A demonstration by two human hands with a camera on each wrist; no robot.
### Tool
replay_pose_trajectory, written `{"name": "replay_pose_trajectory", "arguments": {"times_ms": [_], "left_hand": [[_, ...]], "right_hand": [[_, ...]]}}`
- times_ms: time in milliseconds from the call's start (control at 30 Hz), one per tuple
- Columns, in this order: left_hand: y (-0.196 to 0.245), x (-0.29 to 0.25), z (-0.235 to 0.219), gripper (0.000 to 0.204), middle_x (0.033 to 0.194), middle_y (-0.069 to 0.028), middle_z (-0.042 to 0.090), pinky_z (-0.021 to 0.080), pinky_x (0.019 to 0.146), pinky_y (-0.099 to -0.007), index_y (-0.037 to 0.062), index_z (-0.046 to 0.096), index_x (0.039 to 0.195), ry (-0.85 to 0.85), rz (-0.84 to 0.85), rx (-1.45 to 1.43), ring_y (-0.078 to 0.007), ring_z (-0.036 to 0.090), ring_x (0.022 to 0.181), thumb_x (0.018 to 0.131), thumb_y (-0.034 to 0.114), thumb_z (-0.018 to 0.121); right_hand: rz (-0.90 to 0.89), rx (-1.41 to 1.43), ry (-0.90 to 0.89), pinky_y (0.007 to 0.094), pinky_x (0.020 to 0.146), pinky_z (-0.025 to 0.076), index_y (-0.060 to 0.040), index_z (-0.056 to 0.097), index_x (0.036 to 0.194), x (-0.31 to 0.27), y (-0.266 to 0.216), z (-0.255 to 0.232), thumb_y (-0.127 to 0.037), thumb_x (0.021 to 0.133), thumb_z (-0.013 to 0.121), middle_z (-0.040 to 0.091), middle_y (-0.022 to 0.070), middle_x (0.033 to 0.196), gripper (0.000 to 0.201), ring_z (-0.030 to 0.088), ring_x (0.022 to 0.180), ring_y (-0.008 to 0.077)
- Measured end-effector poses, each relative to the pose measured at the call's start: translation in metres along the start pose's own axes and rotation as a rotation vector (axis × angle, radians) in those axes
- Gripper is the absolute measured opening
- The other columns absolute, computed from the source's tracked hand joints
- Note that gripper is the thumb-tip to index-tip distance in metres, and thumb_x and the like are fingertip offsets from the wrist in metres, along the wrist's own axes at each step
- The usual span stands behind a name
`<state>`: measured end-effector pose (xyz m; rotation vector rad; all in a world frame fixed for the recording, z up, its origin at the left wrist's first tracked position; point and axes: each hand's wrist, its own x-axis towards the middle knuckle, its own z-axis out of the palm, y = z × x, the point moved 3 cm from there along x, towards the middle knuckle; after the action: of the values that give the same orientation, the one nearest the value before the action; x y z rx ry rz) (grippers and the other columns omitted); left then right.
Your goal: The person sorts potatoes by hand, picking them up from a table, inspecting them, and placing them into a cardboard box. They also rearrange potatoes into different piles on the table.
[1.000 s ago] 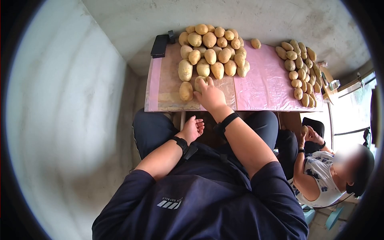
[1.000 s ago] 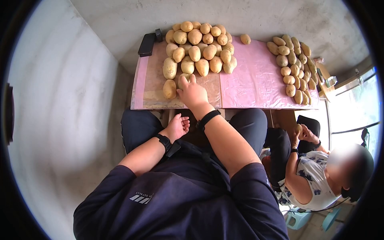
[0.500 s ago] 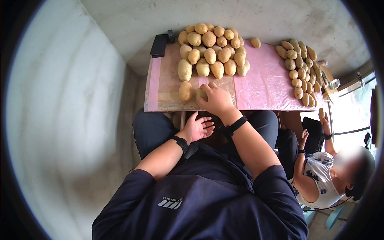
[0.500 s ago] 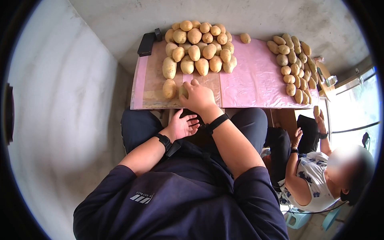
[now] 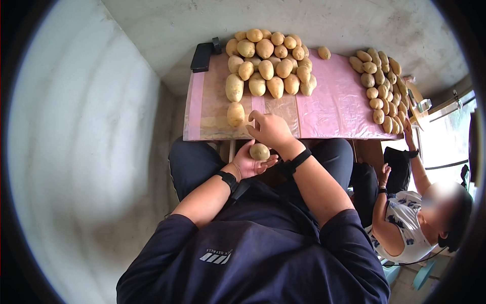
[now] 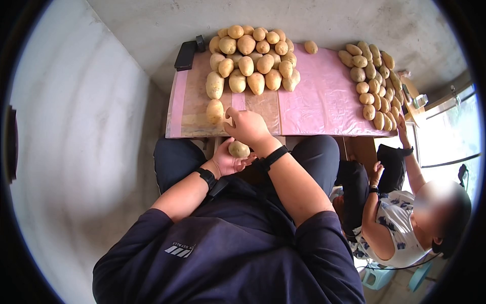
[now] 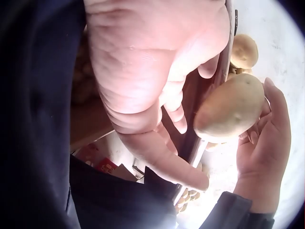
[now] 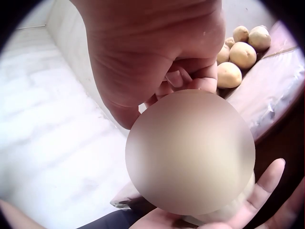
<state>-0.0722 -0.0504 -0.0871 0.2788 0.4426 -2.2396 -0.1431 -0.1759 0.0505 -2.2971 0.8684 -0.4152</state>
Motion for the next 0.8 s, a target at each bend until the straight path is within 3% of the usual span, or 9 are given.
{"name": "replay_pose_trajectory", "arguments": {"times_ms": [100,233,300,367,467,533,567,667,800], "left_hand": [[0.0,-0.002,-0.008,0.063,0.116,-0.0195,0.066,0.059,0.075,-0.0405,0.0089,0.06,0.124,0.199,0.05,0.23,-0.0374,0.064,0.108,0.095,0.065,0.051],[0.007,0.005,-0.029,0.053,0.102,-0.014,0.069,0.057,0.067,-0.0323,0.009,0.064,0.113,0.32,0.137,0.114,-0.0331,0.068,0.098,0.095,0.059,0.057],[0.016,0.002,-0.043,0.047,0.097,-0.0098,0.066,0.052,0.058,-0.0284,0.0095,0.062,0.11,0.605,0.339,0.174,-0.0295,0.067,0.092,0.094,0.054,0.064],[0.018,0.003,-0.051,0.045,0.096,-0.009,0.066,0.052,0.058,-0.0279,0.01,0.062,0.11,0.644,0.368,0.218,-0.027,0.067,0.089,0.095,0.052,0.064],[0.016,0.002,-0.056,0.042,0.1,-0.0073,0.065,0.053,0.061,-0.0293,0.011,0.06,0.114,0.706,0.398,0.257,-0.0216,0.066,0.086,0.097,0.049,0.062],[0.012,0.0,-0.049,0.041,0.106,-0.0081,0.064,0.055,0.069,-0.0324,0.0115,0.057,0.119,0.839,0.484,0.244,-0.0208,0.064,0.09,0.098,0.047,0.061],[0.013,-0.001,-0.05,0.043,0.121,-0.0086,0.058,0.053,0.083,-0.0359,0.0155,0.051,0.128,0.807,0.514,0.279,-0.0212,0.059,0.103,0.1,0.048,0.057],[0.02,-0.007,-0.052,0.042,0.122,-0.0088,0.058,0.053,0.091,-0.0391,0.0142,0.051,0.127,0.863,0.653,0.299,-0.0227,0.059,0.108,0.101,0.047,0.057],[0.025,-0.01,-0.051,0.038,0.097,-0.0036,0.06,0.054,0.074,-0.0325,0.0129,0.056,0.115,0.83,0.596,0.161,-0.0171,0.06,0.085,0.101,0.047,0.055]], "right_hand": [[-0.002,0.025,0.06,0.0466,0.066,0.055,-0.0099,0.064,0.1,0.0,0.007,0.006,-0.027,0.087,0.066,0.069,0.0105,0.07,0.022,0.069,0.068,0.0353],[0.009,0.084,0.059,0.0471,0.069,0.055,-0.0089,0.065,0.101,-0.001,0.006,0.008,-0.025,0.088,0.066,0.069,0.0127,0.079,0.02,0.069,0.076,0.0357],[-0.052,0.085,0.123,0.0467,0.07,0.055,-0.0088,0.065,0.102,-0.002,-0.003,0.01,-0.022,0.087,0.066,0.068,0.0137,0.087,0.02,0.068,0.081,0.0362],[-0.098,0.075,0.111,0.0475,0.075,0.056,-0.0094,0.062,0.114,-0.001,-0.013,0.013,-0.019,0.086,0.067,0.06,0.0159,0.115,0.03,0.067,0.093,0.0381],[-0.081,0.006,0.054,0.0485,0.077,0.057,-0.0106,0.056,0.123,0.002,-0.031,0.024,-0.021,0.086,0.067,0.055,0.0169,0.125,0.04,0.066,0.091,0.0407],[-0.06,-0.053,-0.044,0.0483,0.078,0.057,-0.0113,0.052,0.13,0.006,-0.04,0.029,-0.025,0.086,0.065,0.049,0.0204,0.135,0.048,0.067,0.091,0.0416],[-0.07,-0.094,-0.079,0.048,0.078,0.057,-0.0117,0.052,0.13,0.006,-0.049,0.028,-0.027,0.087,0.065,0.048,0.0228,0.137,0.048,0.068,0.092,0.041],[-0.075,-0.156,-0.173,0.0473,0.079,0.058,-0.0132,0.052,0.134,0.007,-0.062,0.028,-0.031,0.087,0.064,0.045,0.0263,0.141,0.051,0.069,0.093,0.0398],[-0.128,-0.187,-0.217,0.0467,0.079,0.058,-0.0167,0.049,0.141,0.012,-0.062,0.038,-0.032,0.088,0.064,0.043,0.0274,0.143,0.057,0.07,0.091,0.0389]]}}
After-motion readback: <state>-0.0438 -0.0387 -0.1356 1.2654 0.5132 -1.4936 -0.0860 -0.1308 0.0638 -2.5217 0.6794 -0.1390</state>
